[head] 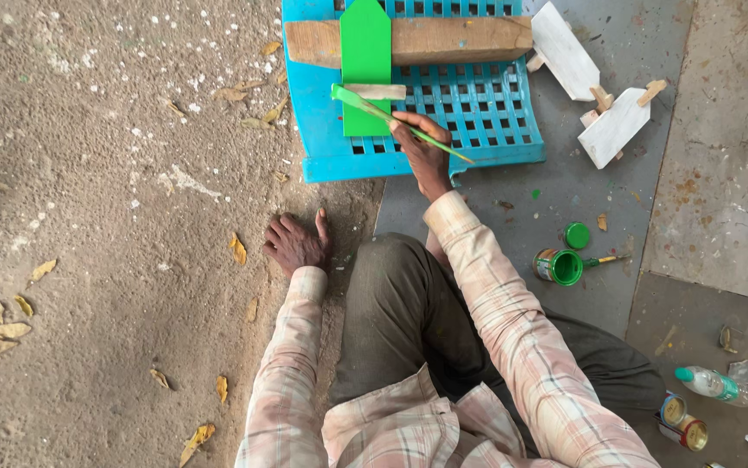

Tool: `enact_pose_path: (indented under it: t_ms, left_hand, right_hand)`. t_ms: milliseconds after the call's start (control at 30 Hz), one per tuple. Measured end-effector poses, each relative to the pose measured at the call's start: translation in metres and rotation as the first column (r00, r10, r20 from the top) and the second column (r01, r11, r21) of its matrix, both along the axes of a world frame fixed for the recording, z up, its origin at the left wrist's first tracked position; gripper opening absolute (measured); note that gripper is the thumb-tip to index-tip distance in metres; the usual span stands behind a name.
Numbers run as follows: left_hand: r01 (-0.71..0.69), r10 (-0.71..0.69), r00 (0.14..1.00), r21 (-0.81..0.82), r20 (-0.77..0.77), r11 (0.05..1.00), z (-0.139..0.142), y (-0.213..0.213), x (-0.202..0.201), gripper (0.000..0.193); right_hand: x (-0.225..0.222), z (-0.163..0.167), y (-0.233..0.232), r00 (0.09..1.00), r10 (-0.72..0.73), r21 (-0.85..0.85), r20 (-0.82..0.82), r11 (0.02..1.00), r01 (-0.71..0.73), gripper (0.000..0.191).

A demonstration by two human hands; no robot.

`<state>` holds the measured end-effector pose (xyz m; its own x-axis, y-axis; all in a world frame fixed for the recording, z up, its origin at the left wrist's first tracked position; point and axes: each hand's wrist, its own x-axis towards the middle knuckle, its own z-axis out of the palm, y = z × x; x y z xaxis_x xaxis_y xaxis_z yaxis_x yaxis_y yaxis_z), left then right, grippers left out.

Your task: The person paints a small wooden house-shaped object green using a paintbrush. They dip the brush into a green paint can and apply the paint to the object's surface, covering it completely.

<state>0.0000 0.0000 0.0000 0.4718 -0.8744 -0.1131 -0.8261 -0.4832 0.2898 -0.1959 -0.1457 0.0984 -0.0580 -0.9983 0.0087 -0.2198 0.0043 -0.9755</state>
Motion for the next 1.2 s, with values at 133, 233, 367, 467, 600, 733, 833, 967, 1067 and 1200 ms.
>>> enact_pose_path:
  t_ms: [133, 233, 367, 467, 600, 733, 833, 967, 1067, 1200]
  left_hand:
    - [0.003, -0.003, 1.0, 0.001, -0.002, 1.0, 0.001, 0.002, 0.0, 0.073]
    - [0.004, -0.003, 1.0, 0.026, -0.024, 1.0, -0.001, 0.0, 0.0, 0.074]
    - [0.006, -0.003, 0.999, -0.057, 0.038, 0.998, 0.001, -0.001, 0.001, 0.074]
    - [0.002, 0.0, 1.0, -0.042, 0.028, 0.999, 0.0, 0.0, 0.0, 0.074]
    - [-0.002, 0.003, 1.0, -0.059, 0.024, 0.998, -0.002, 0.001, 0.0, 0.072]
    - [0.002, 0.0, 0.998, -0.04, 0.056, 0.999, -0.001, -0.001, 0.002, 0.072]
    - [-0.001, 0.001, 0.999, -0.017, 0.033, 1.0, -0.002, 0.0, 0.002, 0.072]
    - [0.009, -0.006, 0.999, -0.071, 0.043, 0.997, -0.005, 0.001, 0.002, 0.072]
    - [0.009, -0.004, 0.998, -0.078, 0.064, 0.997, -0.005, 0.002, 0.002, 0.072]
    - [0.001, 0.0, 0.999, -0.017, 0.036, 1.0, -0.003, 0.002, 0.002, 0.07]
  right_hand:
    - [-0.007, -0.002, 0.007, 0.991, -0.071, -0.054, 0.113, 0.996, 0.078, 0.022]
    - [-0.004, -0.004, 0.005, 0.985, -0.022, -0.066, 0.169, 0.997, 0.034, 0.023]
    - [0.003, -0.002, 0.003, 0.989, 0.028, -0.073, 0.145, 0.997, -0.018, 0.023]
    - [-0.004, -0.001, 0.006, 0.993, -0.034, -0.098, 0.116, 0.994, 0.046, 0.022]
    - [-0.009, -0.001, 0.008, 0.985, -0.047, -0.05, 0.168, 0.997, 0.056, 0.022]
    - [-0.002, -0.003, 0.004, 0.988, -0.03, -0.017, 0.152, 0.999, 0.033, 0.022]
    - [-0.006, -0.004, 0.005, 0.99, -0.081, -0.053, 0.115, 0.995, 0.087, 0.021]
    - [-0.017, -0.005, 0.011, 0.986, -0.135, -0.257, -0.102, 0.961, 0.105, 0.018]
    - [-0.012, -0.004, 0.011, 0.959, -0.124, -0.354, -0.255, 0.935, 0.027, 0.016]
    - [0.012, -0.002, 0.005, 0.917, -0.063, -0.416, -0.393, 0.902, -0.116, 0.015]
